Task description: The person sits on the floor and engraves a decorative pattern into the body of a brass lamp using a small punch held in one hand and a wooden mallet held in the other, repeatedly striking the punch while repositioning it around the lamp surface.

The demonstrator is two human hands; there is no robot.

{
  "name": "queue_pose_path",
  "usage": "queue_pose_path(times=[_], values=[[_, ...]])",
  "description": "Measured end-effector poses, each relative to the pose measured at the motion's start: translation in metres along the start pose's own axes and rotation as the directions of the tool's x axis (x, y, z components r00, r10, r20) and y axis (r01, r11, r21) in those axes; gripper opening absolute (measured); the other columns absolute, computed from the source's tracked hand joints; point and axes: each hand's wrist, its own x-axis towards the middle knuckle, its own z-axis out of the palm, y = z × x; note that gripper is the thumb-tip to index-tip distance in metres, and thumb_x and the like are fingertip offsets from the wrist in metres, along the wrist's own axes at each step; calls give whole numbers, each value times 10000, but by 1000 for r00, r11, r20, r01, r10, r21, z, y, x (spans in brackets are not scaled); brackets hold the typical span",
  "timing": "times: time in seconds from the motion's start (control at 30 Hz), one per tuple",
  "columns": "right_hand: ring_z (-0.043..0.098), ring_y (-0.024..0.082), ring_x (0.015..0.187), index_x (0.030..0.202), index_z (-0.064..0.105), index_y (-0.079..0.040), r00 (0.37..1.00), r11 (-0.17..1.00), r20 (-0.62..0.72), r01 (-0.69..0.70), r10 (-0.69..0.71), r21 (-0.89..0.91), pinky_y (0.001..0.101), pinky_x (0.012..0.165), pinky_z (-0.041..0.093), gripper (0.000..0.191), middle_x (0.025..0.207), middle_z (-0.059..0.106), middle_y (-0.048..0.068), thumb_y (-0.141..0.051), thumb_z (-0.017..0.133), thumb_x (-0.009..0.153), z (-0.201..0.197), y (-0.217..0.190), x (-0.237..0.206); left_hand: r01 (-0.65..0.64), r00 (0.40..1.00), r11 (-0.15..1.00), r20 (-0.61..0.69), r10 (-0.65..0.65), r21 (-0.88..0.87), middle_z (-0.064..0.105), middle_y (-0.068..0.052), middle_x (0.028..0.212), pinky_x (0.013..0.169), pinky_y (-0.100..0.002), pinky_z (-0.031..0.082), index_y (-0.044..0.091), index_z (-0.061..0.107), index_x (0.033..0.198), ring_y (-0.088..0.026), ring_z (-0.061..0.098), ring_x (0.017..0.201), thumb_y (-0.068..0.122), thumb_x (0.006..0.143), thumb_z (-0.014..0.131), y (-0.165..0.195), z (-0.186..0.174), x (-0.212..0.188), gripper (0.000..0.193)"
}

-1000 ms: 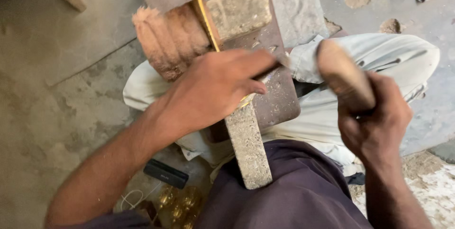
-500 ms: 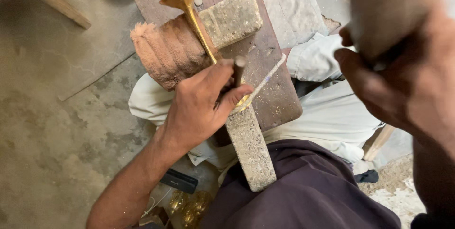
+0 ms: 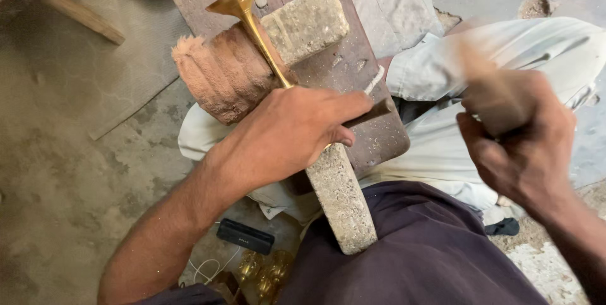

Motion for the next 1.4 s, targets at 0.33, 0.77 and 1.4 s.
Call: queue_pose_path(times=[0.33,0.77,1.4], values=[[682,232,851,1185,603,9,983,999,-184,26,-18,39,361,734,567,335,982,681,146,-46,737,884,54,36,-66,-28,989,1000,146,27,9,729,-64,847,630,-401,584,152,631,1160,-248,765,784,75,912,680,8,-6,6,264],[721,225,994,1286,545,14,972,899,-87,-167,219,404,373,927,621,445,1042,701,141,-63,793,924,22,25,-37,65,992,990,103,-78,123,700,-125,773,577,-465,558,86,557,1160,-355,734,763,233,930,724,7,-1,20,320],[680,345,882,1151,686,25,887,813,181,462,-426,-353,421,763,564,512,966,673,209,84,766,649,-40,-75,66,225,869,961,-414,-273,-161,629,-116,850,644,-388,530,39,590,1197,-246,670,714,220,985,756,17,23,-35,324]])
